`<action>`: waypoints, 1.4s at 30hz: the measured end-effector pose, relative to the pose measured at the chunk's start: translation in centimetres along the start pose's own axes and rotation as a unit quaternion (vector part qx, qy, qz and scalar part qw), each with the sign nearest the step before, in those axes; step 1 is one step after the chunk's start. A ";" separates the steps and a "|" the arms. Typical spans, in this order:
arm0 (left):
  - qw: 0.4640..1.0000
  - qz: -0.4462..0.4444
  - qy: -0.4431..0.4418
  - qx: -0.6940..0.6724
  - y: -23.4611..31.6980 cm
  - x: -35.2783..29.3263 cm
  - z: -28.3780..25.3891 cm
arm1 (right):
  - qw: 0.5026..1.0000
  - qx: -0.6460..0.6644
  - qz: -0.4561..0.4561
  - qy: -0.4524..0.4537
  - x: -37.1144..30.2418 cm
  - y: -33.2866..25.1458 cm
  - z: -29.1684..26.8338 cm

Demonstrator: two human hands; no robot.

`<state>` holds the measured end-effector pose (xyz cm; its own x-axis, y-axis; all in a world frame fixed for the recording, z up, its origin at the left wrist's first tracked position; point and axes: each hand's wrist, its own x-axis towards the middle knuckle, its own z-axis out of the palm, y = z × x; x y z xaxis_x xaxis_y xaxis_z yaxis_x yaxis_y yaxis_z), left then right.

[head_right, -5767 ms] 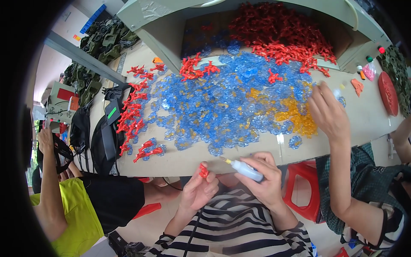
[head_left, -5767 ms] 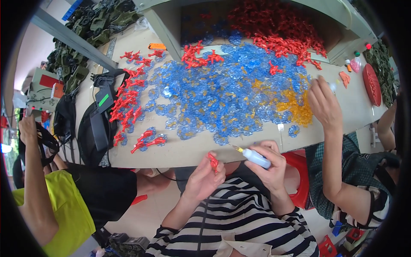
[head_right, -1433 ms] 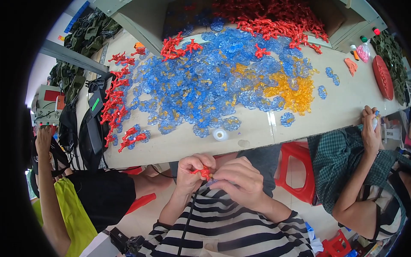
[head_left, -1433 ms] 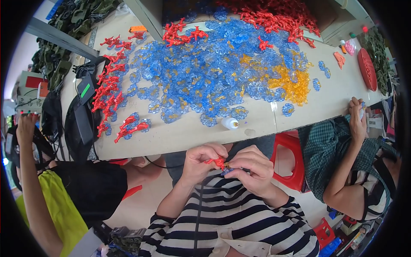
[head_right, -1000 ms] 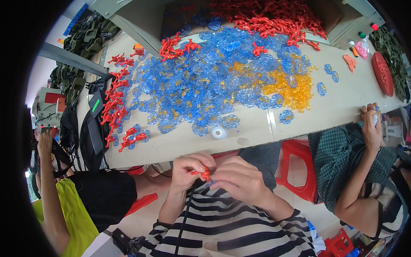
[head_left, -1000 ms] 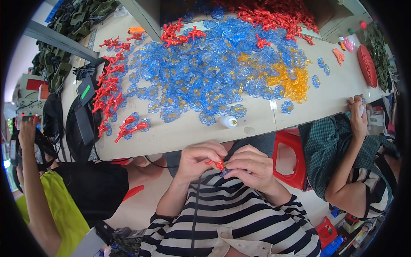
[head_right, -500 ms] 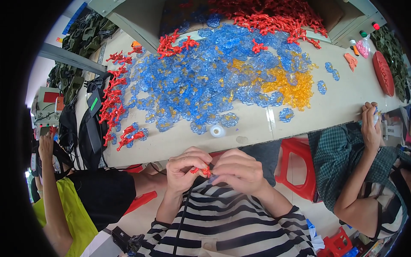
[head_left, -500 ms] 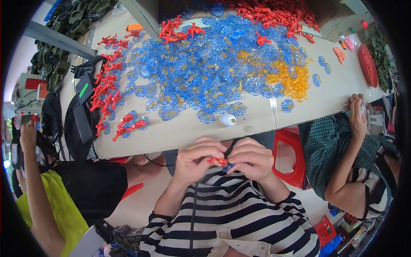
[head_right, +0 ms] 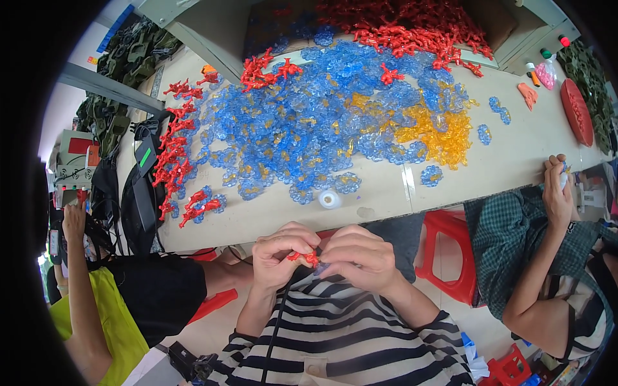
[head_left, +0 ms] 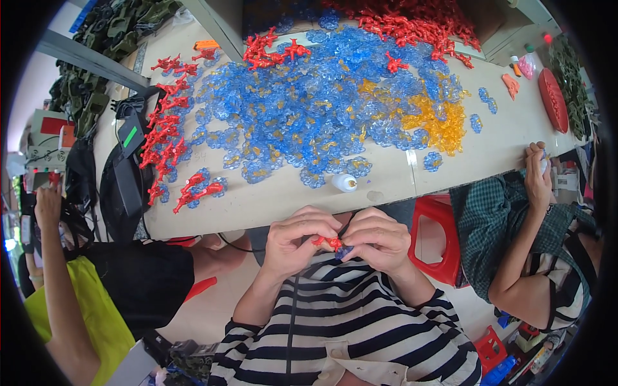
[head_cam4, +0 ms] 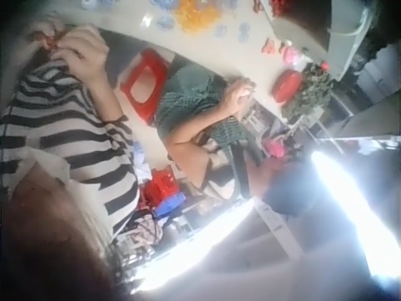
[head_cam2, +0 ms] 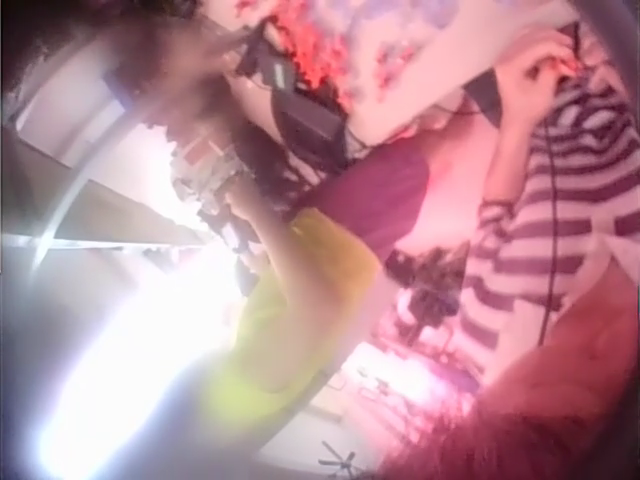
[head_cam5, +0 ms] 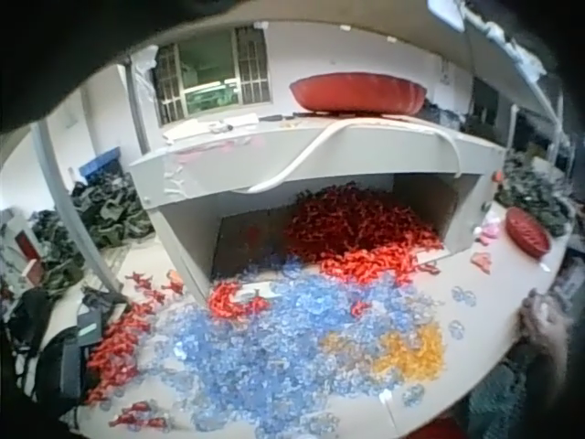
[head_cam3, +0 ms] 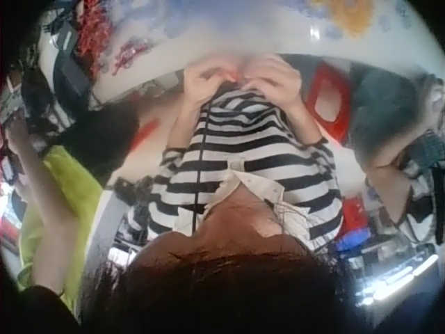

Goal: The person applies glue from a bottle onto plastic figurines and attaches them onto plastic bases by hand.

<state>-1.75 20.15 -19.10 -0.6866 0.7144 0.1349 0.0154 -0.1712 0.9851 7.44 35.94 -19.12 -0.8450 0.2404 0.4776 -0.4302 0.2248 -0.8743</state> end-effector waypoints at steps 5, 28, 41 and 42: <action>1.000 0.002 0.002 0.004 0.1 0.0 -0.2 | 1.000 0.006 0.000 -0.009 0.4 -0.2 0.0; 0.730 0.094 0.239 0.633 3.2 0.5 -7.9 | 0.948 -0.275 0.135 0.086 1.9 0.6 -0.5; 0.748 0.164 0.168 0.621 2.6 18.0 -5.7 | 0.960 -0.261 0.057 0.084 2.4 2.0 -0.2; 0.742 0.144 0.148 0.637 2.3 19.4 -6.3 | 0.961 -0.258 0.053 0.085 2.4 2.1 -0.2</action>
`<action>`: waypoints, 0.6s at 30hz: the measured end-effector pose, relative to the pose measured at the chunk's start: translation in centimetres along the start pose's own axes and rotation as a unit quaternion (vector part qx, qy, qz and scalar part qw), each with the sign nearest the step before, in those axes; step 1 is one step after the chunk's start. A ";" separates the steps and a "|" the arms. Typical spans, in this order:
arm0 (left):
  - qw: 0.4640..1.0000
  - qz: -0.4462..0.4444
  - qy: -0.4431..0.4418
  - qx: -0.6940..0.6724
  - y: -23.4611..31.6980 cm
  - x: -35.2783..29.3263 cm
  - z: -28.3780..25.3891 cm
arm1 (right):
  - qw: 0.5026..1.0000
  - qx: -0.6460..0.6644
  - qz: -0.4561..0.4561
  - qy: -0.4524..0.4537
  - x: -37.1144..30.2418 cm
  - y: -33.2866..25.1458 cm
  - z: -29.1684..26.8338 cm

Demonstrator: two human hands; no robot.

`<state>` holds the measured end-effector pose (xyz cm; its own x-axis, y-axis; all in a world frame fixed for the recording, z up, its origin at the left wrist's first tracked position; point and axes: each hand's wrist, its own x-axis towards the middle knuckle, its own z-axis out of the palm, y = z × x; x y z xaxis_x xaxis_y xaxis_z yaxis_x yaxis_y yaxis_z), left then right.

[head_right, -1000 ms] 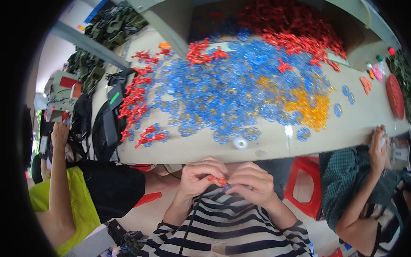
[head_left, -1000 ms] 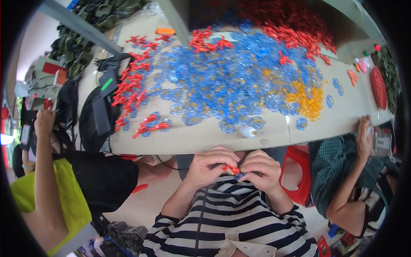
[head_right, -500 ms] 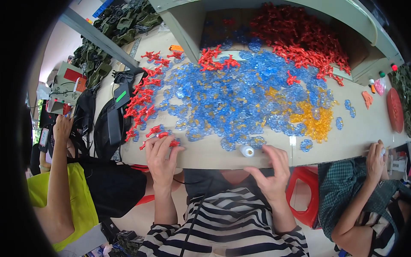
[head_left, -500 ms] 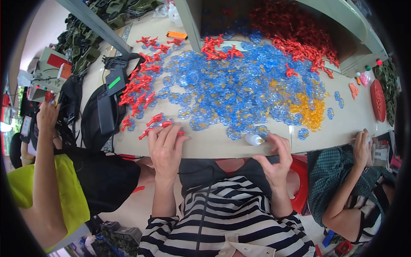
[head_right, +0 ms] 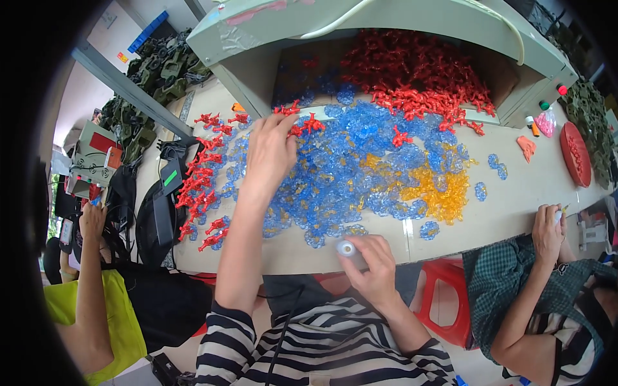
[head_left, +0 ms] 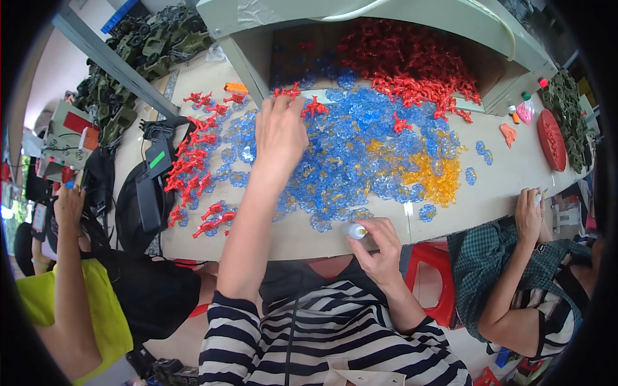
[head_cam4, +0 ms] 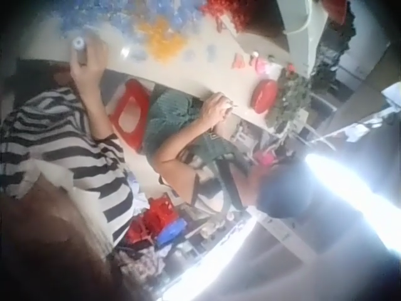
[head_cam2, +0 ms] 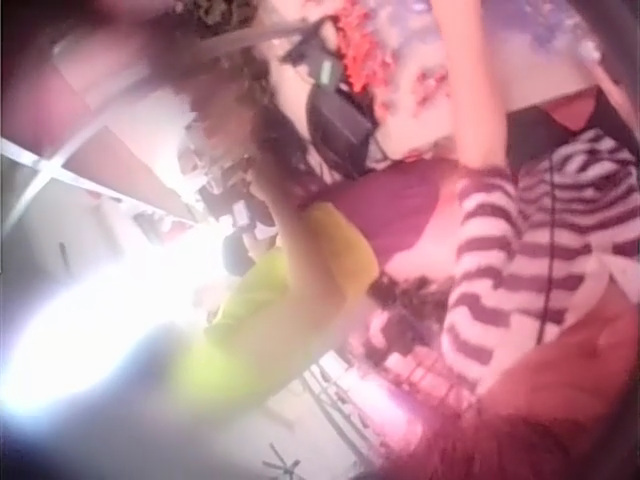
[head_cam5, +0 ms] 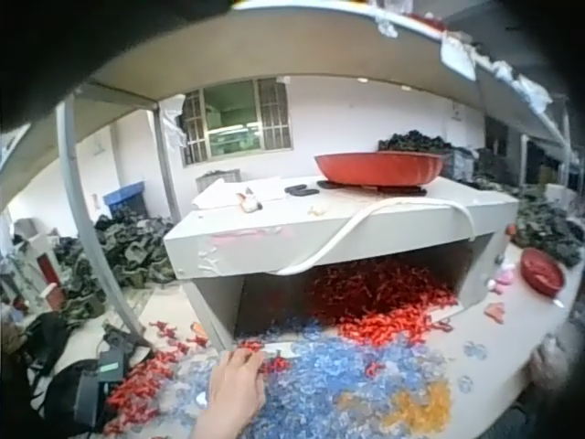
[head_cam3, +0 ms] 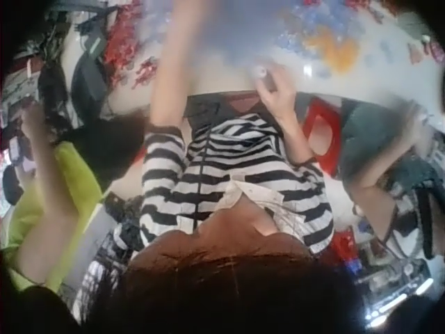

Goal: The person applies glue from a bottle onto plastic figurines and attaches them onto plastic bases by hand.

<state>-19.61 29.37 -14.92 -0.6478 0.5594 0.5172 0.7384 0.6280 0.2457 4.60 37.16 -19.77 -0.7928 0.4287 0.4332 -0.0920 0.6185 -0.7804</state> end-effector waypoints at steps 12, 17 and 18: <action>0.987 -0.036 -0.151 -0.043 -3.6 3.9 3.6 | 0.999 0.008 -0.034 -0.004 0.1 0.9 -0.4; 0.995 -0.087 -0.038 0.036 -2.4 4.0 5.7 | 0.999 0.005 -0.036 -0.007 0.1 0.6 -0.2; 0.995 -0.084 -0.039 0.033 -2.2 4.2 6.0 | 0.999 0.006 -0.032 -0.007 0.2 0.7 -0.3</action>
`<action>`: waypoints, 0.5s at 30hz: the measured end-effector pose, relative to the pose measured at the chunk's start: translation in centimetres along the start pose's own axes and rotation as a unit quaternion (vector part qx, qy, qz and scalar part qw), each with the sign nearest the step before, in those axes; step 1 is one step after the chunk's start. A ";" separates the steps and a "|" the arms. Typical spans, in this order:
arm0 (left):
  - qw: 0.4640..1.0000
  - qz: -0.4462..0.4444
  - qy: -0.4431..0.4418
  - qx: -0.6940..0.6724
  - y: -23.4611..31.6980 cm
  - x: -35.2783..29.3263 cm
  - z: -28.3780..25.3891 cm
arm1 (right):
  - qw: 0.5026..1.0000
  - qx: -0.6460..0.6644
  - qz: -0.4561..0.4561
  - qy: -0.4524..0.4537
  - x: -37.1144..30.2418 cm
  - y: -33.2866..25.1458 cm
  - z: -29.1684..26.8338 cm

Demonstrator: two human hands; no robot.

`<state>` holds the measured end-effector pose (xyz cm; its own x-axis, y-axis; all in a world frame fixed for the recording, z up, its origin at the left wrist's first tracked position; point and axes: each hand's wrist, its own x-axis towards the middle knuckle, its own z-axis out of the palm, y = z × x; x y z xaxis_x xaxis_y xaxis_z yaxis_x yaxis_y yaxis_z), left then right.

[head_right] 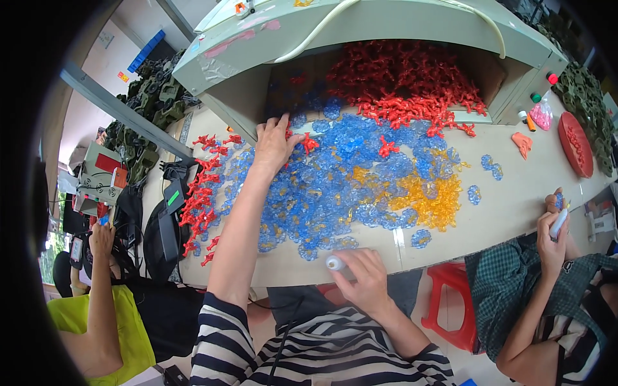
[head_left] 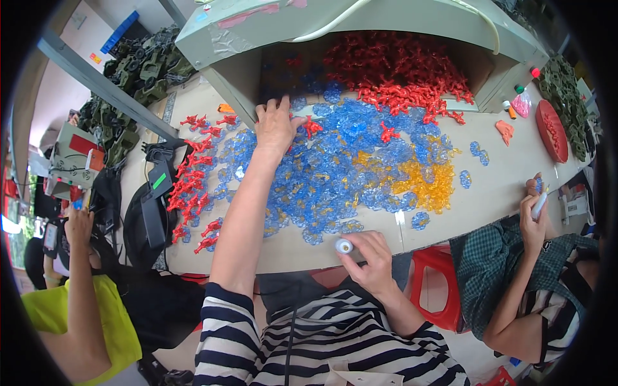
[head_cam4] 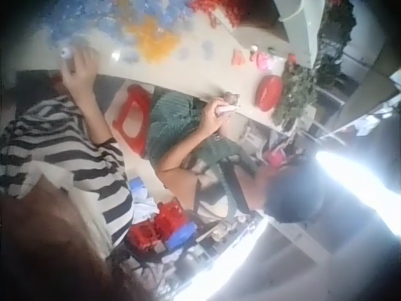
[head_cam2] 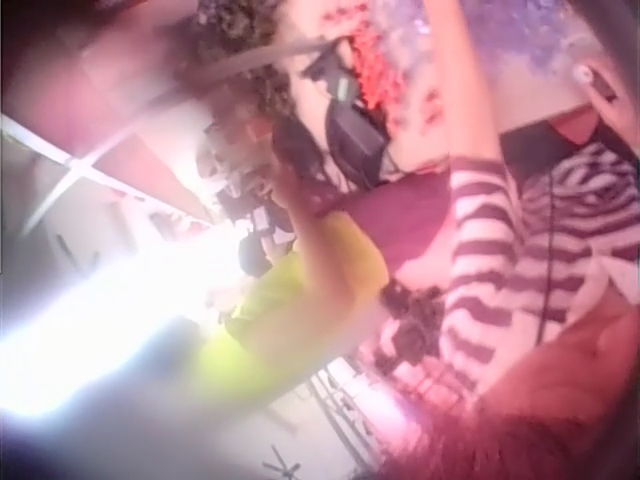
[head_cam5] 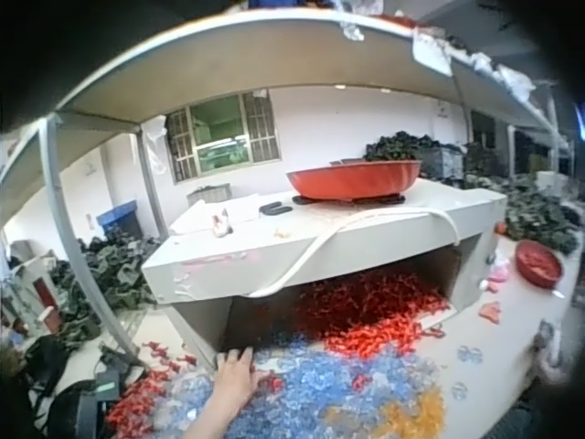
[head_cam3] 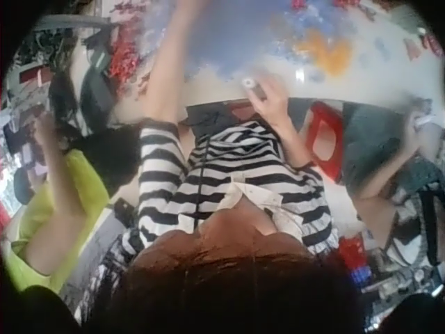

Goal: The person applies glue from a bottle onto plastic figurines and attaches them onto plastic bases by hand.

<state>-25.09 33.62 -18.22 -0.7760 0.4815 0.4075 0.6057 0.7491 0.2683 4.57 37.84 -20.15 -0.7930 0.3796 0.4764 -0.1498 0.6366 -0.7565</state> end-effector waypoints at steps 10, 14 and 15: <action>0.984 0.026 0.066 -0.163 0.0 0.9 -2.9 | 1.000 0.006 -0.004 -0.012 0.0 -0.1 0.0; 0.970 0.029 0.014 -0.241 4.1 -3.5 -7.7 | 1.000 -0.002 0.002 -0.003 0.0 0.2 -0.2; 0.977 0.045 0.028 -0.208 4.1 -5.2 -7.8 | 1.000 -0.004 0.002 -0.003 0.0 0.3 -0.2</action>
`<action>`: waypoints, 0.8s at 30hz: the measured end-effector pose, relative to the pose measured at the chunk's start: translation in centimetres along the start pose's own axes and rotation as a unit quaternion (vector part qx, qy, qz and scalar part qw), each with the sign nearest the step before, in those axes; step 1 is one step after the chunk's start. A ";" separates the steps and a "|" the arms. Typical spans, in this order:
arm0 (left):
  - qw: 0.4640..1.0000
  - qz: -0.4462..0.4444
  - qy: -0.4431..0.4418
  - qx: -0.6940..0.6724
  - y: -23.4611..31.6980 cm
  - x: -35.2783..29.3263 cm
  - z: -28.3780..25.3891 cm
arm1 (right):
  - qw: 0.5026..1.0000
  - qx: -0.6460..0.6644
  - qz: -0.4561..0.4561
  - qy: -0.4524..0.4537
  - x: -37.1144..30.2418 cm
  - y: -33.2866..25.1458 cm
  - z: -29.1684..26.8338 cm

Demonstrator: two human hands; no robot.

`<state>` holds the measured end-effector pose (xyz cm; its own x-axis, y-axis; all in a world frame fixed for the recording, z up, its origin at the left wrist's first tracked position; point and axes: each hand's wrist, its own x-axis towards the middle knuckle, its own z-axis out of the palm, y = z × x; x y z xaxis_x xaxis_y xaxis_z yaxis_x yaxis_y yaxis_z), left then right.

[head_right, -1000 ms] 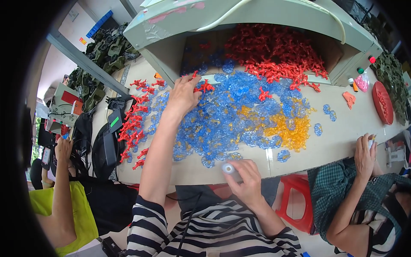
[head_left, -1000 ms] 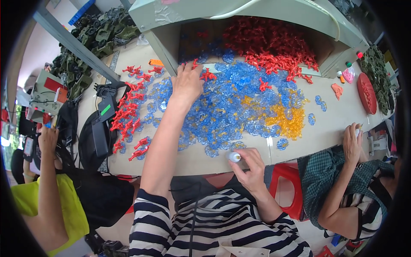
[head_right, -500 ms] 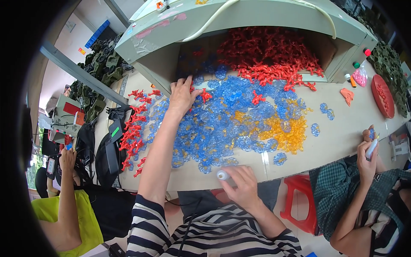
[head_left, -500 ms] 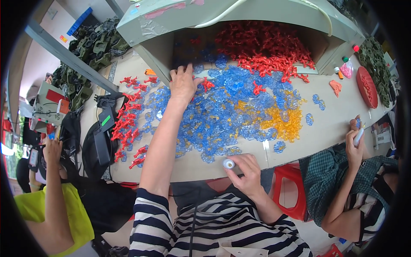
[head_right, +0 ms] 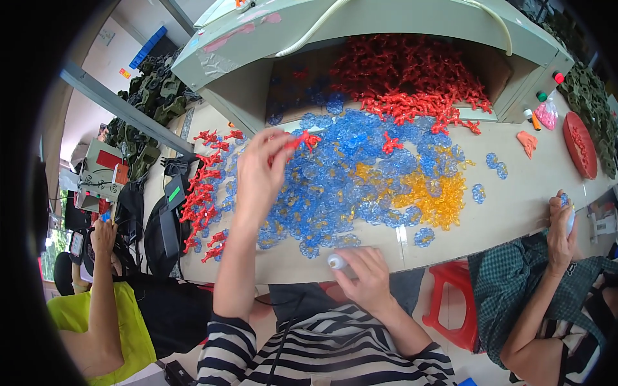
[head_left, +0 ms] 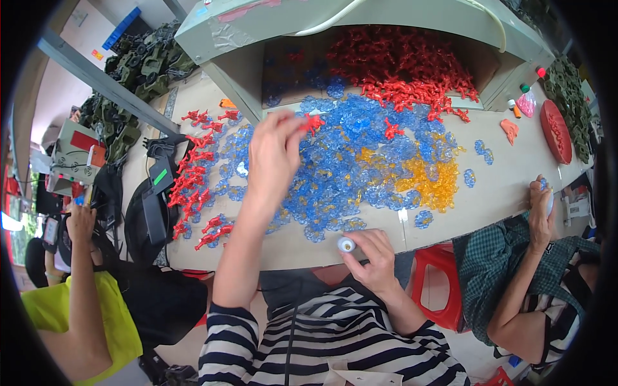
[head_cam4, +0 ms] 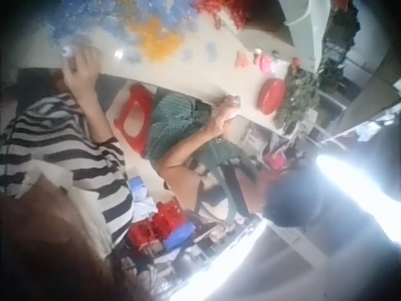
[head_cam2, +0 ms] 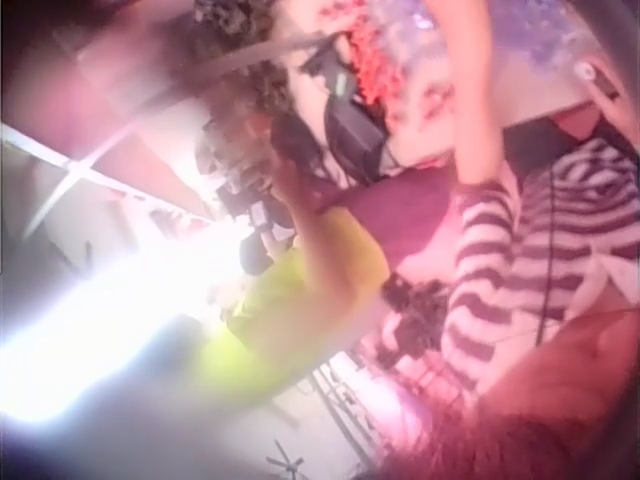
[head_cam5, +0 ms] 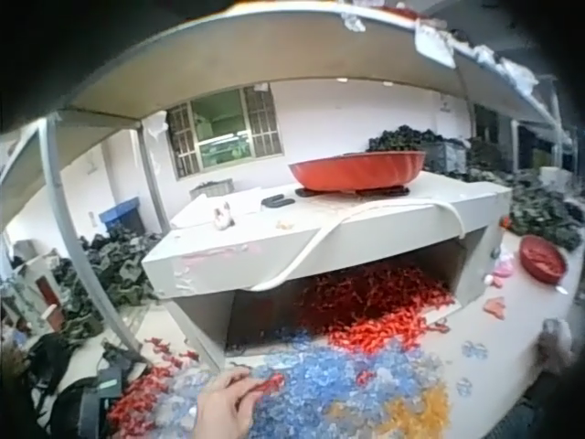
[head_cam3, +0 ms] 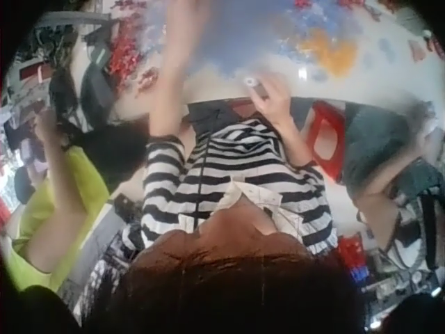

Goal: The person applies glue from a bottle onto plastic figurines and attaches them onto plastic bases by hand.

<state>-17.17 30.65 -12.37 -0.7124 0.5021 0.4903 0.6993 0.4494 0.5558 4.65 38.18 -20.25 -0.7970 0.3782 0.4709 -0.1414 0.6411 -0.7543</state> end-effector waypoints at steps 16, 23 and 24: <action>0.997 -0.057 0.021 -0.053 0.0 -9.1 -1.2 | 1.000 0.004 0.009 -0.010 0.0 -0.3 0.2; 0.927 -0.145 0.047 -0.342 -1.7 -9.7 -2.0 | 0.998 0.037 0.040 -0.003 0.0 -0.8 0.0; 0.909 -0.172 0.057 -0.375 -2.0 -9.8 -2.0 | 0.998 0.044 0.049 0.000 -0.2 -0.8 0.0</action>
<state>-11.69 23.36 -17.01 -0.9125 0.3285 0.2437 0.2280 -0.0860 0.9699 4.86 37.62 -19.76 -0.8102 0.4358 0.3921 -0.1134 0.5397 -0.8342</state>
